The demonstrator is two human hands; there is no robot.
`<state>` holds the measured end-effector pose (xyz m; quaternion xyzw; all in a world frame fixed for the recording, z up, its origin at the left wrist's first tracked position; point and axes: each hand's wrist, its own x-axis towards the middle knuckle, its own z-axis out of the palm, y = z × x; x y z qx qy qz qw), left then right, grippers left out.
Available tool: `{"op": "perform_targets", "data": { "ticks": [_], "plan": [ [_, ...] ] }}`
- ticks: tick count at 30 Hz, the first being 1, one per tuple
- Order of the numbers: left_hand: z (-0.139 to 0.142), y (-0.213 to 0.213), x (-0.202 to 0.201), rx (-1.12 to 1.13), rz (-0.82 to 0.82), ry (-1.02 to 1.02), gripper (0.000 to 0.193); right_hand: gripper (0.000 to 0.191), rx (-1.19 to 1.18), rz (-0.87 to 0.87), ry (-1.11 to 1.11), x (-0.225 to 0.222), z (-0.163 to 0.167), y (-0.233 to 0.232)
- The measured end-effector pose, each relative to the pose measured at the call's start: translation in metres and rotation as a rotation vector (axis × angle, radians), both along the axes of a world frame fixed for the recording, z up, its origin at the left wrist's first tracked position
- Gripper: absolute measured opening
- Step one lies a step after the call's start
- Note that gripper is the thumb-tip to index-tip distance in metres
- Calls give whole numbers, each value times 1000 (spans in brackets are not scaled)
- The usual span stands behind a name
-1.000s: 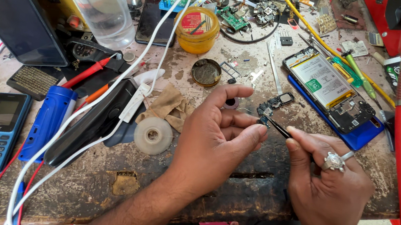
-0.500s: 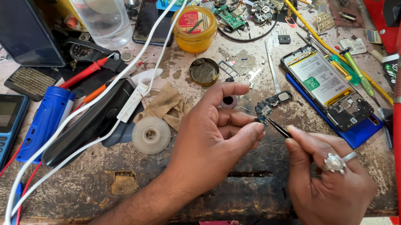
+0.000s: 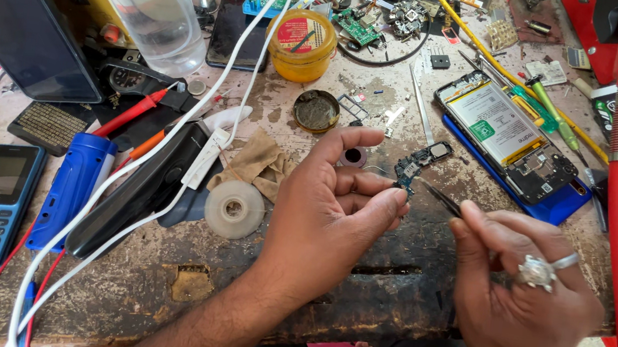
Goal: The person uses tweezers to position a small component on a circuit board and then applies a soldering iron to attach it. They repeat this process for several components, occasionally adjusting the board's position on the workbench.
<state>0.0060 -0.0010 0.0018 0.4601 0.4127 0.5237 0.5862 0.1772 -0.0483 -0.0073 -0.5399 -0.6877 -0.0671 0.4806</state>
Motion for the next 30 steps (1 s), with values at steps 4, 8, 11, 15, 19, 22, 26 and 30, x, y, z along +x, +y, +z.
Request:
{"op": "perform_targets", "data": {
  "ticks": [4,8,11,15,19,22,26,30],
  "plan": [
    [0,0,0,0,-2,20,54,20,-31,-20,62,2,-2,0],
    [1,0,0,-4,1,24,53,18,-20,-4,23,-1,-3,1],
    [1,0,1,-4,0,20,54,19,-40,-23,36,0,-3,1],
    [2,0,-1,-5,-6,44,54,19,-20,24,71,2,-5,1],
    [1,-1,0,12,-9,39,54,22,14,33,79,5,-5,2],
    [1,-1,-1,7,-9,22,54,22,-25,24,132,4,-6,2],
    [0,0,0,4,-7,17,53,23,-1,35,66,5,-7,2],
    [0,0,1,-4,-4,-2,54,20,47,38,-14,3,-8,1]
  ]
}}
